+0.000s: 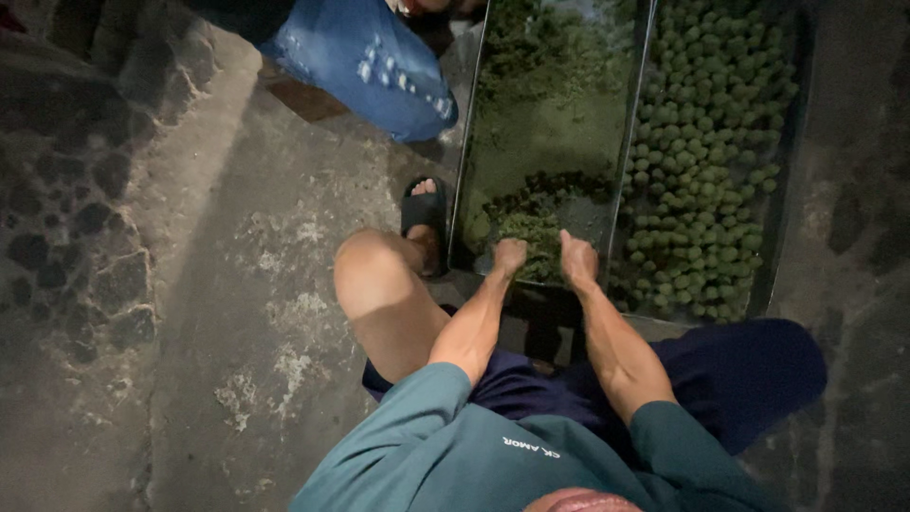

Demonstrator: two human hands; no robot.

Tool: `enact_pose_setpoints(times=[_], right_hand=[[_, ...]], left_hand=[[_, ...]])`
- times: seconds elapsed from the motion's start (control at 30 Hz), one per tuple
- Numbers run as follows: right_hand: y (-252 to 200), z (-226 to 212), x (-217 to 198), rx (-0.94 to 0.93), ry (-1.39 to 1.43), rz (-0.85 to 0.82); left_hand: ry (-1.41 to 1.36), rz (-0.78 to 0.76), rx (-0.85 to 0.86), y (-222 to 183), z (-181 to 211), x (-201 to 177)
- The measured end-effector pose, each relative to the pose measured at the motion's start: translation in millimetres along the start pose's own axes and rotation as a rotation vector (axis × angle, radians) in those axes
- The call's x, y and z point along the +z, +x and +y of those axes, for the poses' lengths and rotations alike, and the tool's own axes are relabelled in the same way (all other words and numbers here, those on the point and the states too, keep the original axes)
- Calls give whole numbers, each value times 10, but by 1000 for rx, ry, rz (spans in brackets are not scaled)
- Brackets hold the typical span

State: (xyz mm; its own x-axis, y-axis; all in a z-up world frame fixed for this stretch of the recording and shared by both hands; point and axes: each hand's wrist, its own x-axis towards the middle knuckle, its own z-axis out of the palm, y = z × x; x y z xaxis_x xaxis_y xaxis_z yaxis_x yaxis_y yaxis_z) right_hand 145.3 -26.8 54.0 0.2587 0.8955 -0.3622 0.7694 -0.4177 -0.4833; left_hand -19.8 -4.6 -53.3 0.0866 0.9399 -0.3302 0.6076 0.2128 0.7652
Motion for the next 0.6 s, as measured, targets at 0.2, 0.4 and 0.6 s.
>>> enact_pose_setpoints(times=[0.2,0.4,0.6], right_hand=[[133,40,-68,2,207,-28],[60,74,-10,-15,7,-173],[20,71,-13,91,141,6]], left_hand=[[-629,-85,-501,-118,443,-183],[-515,-109,-457,-297,684,-342],[-480,-87,-411,-181,710,-340]])
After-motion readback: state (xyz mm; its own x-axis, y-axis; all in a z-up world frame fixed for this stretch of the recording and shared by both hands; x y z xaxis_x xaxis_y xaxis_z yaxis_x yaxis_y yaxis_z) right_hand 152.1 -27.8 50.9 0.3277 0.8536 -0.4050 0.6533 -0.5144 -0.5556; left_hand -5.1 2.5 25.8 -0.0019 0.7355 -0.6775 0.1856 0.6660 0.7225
